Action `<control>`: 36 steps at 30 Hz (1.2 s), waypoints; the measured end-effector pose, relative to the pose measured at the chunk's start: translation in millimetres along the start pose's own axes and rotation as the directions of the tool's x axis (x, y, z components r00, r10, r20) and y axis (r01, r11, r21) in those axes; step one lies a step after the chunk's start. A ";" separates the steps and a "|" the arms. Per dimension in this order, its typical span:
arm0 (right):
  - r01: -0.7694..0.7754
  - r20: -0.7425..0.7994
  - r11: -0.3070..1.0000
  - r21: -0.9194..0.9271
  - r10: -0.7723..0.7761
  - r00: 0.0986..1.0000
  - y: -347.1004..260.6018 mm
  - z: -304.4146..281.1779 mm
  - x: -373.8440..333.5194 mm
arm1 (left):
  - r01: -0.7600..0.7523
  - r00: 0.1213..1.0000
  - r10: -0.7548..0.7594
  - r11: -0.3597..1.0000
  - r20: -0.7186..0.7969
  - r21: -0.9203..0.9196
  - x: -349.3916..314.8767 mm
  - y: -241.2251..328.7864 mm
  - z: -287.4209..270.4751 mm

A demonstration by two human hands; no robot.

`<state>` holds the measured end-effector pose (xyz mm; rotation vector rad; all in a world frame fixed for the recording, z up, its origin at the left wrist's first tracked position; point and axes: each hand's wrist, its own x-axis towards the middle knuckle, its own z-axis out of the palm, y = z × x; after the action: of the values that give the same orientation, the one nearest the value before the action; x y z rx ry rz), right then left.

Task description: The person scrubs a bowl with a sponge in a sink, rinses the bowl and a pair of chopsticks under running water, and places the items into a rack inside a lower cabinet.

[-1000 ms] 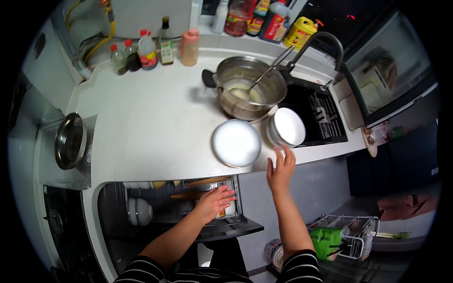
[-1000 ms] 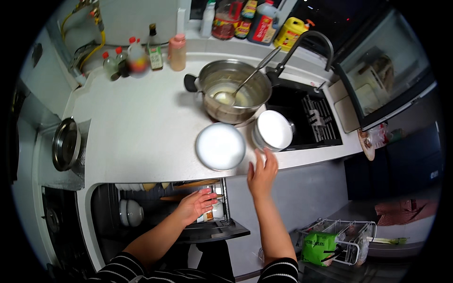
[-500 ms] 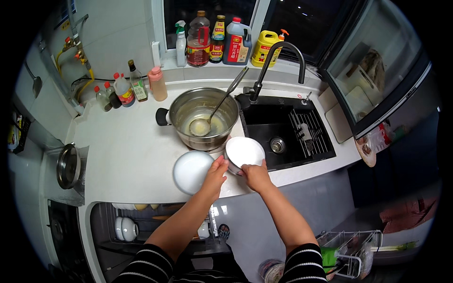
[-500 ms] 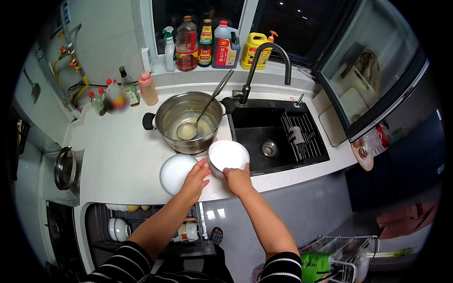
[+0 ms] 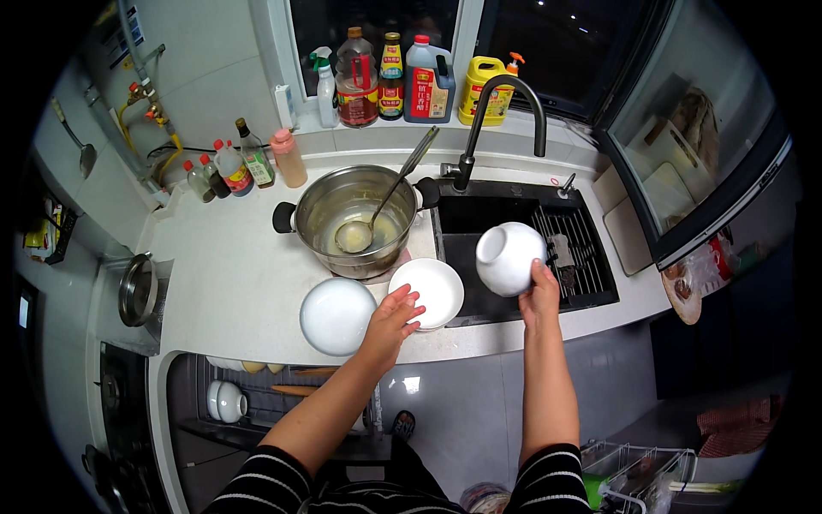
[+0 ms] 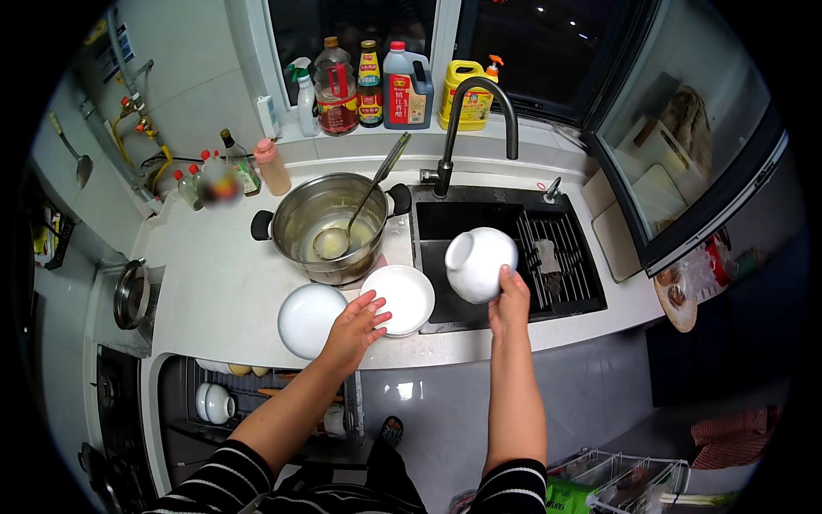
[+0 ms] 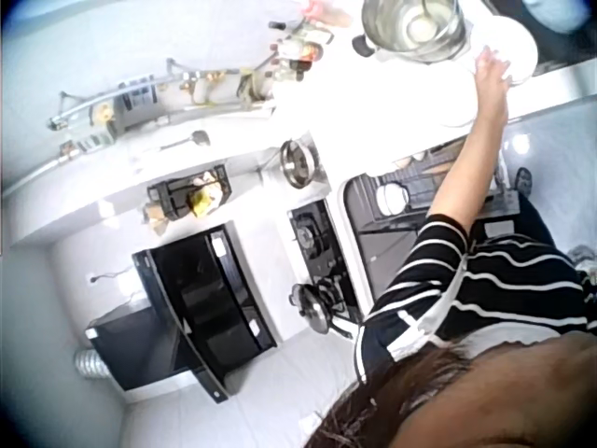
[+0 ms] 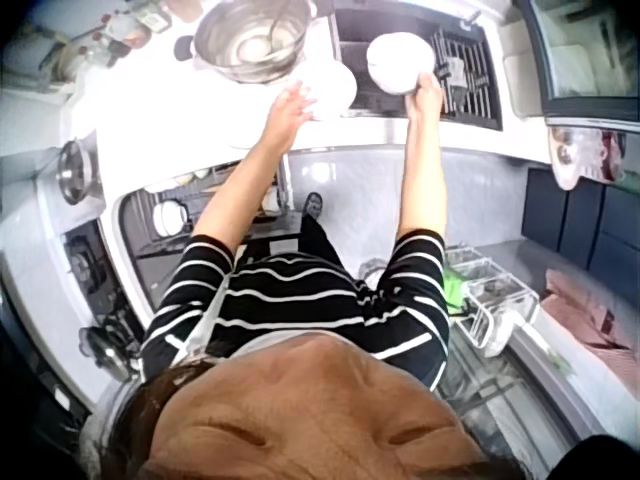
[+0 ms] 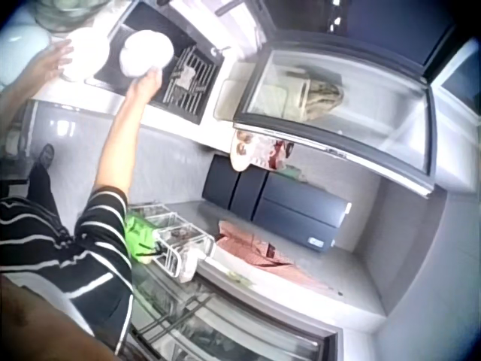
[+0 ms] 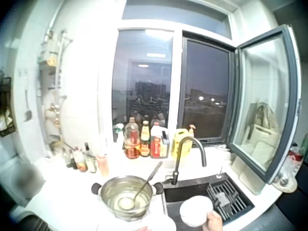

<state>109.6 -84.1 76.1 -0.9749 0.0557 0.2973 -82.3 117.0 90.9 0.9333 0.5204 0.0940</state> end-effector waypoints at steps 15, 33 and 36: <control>-0.249 0.317 0.926 0.283 0.155 0.936 28.3 90.8 -109.6 | -0.035 0.995 0.041 0.998 0.095 -0.061 -63.6 52.4 -78.5; -0.687 -0.011 0.273 -0.673 0.925 0.379 423.1 241.7 -342.3 | 0.165 0.957 -0.095 0.956 -0.274 0.244 -252.9 -39.1 -447.3; -0.627 -0.054 0.233 -0.743 0.913 0.404 453.2 249.5 -377.8 | 0.300 0.888 -0.101 0.867 -0.448 0.398 -242.5 -89.9 -490.4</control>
<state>-397.7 274.1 -81.2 -1.5509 0.0766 1.6329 -535.4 354.9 -122.3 1.3251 1.0713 -0.0307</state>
